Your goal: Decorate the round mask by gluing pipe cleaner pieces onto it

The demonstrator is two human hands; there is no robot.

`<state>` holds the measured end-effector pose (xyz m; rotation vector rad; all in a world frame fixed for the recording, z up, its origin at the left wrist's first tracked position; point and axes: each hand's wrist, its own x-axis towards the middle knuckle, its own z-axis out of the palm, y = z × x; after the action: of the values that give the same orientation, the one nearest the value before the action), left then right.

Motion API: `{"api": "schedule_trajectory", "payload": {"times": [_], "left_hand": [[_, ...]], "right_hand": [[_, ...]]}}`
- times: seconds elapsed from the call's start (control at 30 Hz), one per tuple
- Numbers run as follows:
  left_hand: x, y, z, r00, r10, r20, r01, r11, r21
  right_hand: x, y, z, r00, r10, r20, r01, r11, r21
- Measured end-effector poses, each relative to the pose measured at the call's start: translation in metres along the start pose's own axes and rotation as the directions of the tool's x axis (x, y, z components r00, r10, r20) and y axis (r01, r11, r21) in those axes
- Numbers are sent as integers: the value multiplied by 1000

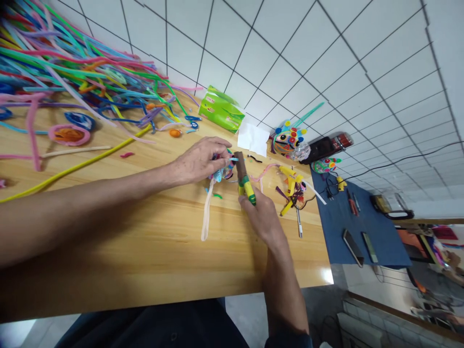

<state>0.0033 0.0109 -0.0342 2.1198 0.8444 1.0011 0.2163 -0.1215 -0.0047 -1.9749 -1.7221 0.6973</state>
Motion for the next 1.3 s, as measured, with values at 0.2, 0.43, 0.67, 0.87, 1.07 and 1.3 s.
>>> {"api": "schedule_trajectory", "payload": {"times": [0.2, 0.43, 0.67, 0.87, 1.07, 1.3], "left_hand": [[2, -4, -7, 998, 39, 43, -37, 998, -47], [2, -8, -3, 997, 55, 45, -53, 998, -45], [3, -12, -4, 995, 84, 50, -80, 995, -66], [2, -11, -4, 993, 94, 72, -90, 994, -58], [1, -11, -3, 995, 85, 42, -83, 996, -37], [2, -10, -2, 994, 101, 47, -98, 994, -52]], "right_hand": [[46, 39, -22, 981, 189, -48, -182, 976, 116], [107, 50, -12, 987, 155, -50, -162, 966, -204], [110, 46, -14, 982, 33, -187, -92, 944, -316], [79, 9, -1, 899, -299, -320, 323, 946, 24], [59, -29, 27, 825, -440, -355, 449, 892, -63], [65, -31, 23, 819, -481, -314, 467, 876, -123]]}}
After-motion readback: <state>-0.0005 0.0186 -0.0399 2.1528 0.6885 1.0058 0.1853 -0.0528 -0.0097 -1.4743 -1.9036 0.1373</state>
